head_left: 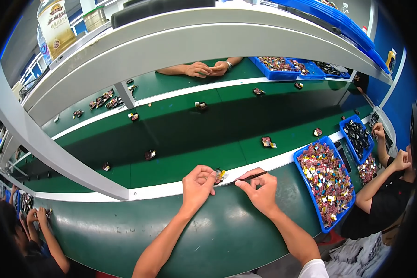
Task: Assembling and checking small electronic components on a production line.
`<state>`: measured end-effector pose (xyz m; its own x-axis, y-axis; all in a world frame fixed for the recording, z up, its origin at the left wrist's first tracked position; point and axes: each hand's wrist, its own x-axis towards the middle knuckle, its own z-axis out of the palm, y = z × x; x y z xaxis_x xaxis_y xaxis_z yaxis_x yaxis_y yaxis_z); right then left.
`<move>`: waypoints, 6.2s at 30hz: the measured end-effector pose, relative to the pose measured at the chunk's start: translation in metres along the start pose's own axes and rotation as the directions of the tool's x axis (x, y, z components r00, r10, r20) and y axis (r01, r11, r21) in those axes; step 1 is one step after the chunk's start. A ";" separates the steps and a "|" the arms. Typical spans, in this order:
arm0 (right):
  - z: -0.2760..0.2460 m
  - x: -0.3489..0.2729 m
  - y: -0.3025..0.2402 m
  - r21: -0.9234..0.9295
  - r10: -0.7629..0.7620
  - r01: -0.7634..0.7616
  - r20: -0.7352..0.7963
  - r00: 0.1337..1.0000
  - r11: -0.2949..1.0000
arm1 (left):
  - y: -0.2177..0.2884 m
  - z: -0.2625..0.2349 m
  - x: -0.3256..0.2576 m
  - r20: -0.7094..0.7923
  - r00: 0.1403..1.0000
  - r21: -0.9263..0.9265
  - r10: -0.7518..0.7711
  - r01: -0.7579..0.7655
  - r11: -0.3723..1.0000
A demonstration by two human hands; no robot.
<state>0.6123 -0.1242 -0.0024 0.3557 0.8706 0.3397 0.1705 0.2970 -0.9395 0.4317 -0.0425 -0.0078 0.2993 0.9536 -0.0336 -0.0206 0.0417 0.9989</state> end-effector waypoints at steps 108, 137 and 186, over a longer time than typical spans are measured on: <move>0.006 -0.009 0.001 -0.099 0.024 -0.022 0.023 0.999 0.995 | -0.011 0.006 -0.011 0.157 0.987 -0.171 -0.014 0.041 0.984; 0.010 -0.008 -0.011 -0.311 -0.395 0.420 0.141 0.908 0.853 | -0.004 0.002 -0.011 0.238 0.971 -0.125 0.002 0.029 0.992; 0.006 -0.005 0.003 -0.268 -0.367 0.349 -0.018 0.930 0.898 | 0.020 -0.029 0.101 0.284 0.938 0.791 0.198 -0.346 0.505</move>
<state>0.6052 -0.1250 -0.0070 0.2845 0.6940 0.6614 0.5232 0.4657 -0.7137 0.4338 0.0632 0.0078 0.5473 0.8183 0.1756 0.6403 -0.5446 0.5417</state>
